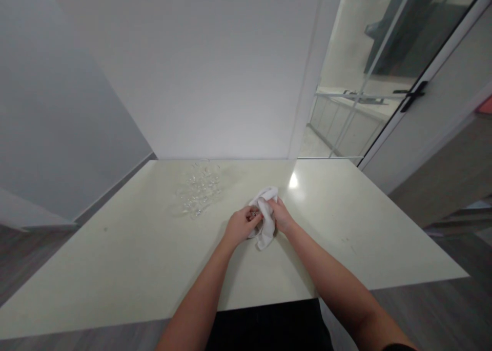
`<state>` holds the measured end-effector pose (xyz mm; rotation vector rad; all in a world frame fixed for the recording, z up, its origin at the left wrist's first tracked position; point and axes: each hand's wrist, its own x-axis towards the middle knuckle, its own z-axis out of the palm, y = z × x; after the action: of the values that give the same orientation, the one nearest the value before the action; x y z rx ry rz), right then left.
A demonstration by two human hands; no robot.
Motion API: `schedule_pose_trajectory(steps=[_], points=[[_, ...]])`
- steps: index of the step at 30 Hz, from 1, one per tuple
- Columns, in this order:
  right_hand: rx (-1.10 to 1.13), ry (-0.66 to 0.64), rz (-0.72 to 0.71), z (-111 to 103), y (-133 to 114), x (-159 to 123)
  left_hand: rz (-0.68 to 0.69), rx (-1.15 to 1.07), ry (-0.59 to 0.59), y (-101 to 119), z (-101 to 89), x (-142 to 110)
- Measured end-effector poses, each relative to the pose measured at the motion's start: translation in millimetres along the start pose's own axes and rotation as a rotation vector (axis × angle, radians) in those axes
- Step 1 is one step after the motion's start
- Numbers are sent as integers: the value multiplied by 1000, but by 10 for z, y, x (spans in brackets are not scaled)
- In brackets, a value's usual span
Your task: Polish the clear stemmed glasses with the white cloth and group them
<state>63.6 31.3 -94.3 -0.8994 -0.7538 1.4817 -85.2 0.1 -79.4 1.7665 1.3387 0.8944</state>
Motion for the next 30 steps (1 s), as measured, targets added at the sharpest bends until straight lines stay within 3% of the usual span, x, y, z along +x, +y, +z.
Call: schedule_pose_trajectory(steps=[3,7,9,11,14,16,19,21,23,25,28,30], points=[[-6,-4,7,-13,9,1,43,29,18,35,2,-16],[-5,-110,66,-61,-34,-46,-101,-339,-260,109,-3,-50],[-15,-145,64,-66,-43,-61,-135,-408,-326,114,0,-56],[-30,-118,4,-54,-31,-57,-92,-322,-253,90,11,-48],[-43,-6,-91,-27,7,-25,34,-19,-5,34,32,-25],[-37,52,-108,-18,21,-9,80,66,67,17,38,-15],[-25,54,-63,-24,8,-16,3,-157,-95,36,25,-20],[-8,9,-19,-35,-8,-31,-73,-320,-252,54,10,-28],[6,-47,2,-46,-12,-34,-107,-373,-329,56,2,-31],[-8,-64,-17,-53,1,-15,-87,-332,-287,38,6,-22],[-54,6,-87,-55,32,34,14,-162,-89,5,19,0],[-65,54,-103,-54,34,47,34,-121,-22,5,18,3]])
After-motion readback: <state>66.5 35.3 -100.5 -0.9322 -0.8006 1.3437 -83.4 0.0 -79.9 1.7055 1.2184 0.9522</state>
